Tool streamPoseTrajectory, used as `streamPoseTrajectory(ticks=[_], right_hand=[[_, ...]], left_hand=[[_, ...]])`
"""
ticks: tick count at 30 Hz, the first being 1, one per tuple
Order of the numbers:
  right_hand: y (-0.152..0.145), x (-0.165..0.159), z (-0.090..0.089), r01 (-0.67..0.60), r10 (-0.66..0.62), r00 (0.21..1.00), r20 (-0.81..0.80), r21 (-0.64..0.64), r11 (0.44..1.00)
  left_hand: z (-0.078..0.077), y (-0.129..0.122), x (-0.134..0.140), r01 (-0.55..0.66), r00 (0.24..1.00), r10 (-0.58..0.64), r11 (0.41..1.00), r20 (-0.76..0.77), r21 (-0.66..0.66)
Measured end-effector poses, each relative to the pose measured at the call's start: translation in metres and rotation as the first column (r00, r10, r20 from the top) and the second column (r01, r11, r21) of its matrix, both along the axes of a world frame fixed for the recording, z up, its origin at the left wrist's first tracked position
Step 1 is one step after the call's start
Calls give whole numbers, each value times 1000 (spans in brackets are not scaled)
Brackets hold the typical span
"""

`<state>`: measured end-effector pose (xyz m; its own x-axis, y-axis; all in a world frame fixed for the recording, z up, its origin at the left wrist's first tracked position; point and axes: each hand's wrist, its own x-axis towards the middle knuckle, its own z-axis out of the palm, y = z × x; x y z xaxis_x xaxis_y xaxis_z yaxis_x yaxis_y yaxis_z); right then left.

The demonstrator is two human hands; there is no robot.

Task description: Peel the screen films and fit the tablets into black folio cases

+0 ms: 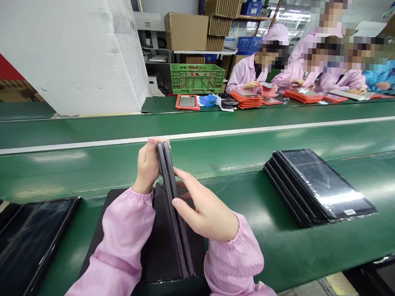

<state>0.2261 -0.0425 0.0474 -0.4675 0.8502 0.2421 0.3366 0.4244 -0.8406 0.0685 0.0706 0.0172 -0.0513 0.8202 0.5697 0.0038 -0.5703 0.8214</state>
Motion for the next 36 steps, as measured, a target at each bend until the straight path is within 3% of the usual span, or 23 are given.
streamPoseTrajectory(ticks=[5, 10, 15, 23, 36], right_hand=[[-1, 11, -2, -194, 181, 973, 141, 85, 977], [2, 15, -4, -236, 218, 962, 166, 99, 967], [2, 10, -3, -180, 173, 981, 84, 87, 980], [3, -11, -5, 166, -162, 984, -67, 49, 985], [-2, -3, 0, -12, 12, 1000, 13, 18, 1000]], left_hand=[[-4, 7, -2, -24, 1000, 24, 1000, 17, -14], [-3, 8, -3, -47, 999, 47, 998, 3, -45], [-3, 8, -2, -52, 999, 52, 996, 2, -67], [-4, 9, -2, -60, 998, 60, 997, 8, -38], [-6, 10, -4, -23, 999, 25, 998, 29, -55]])
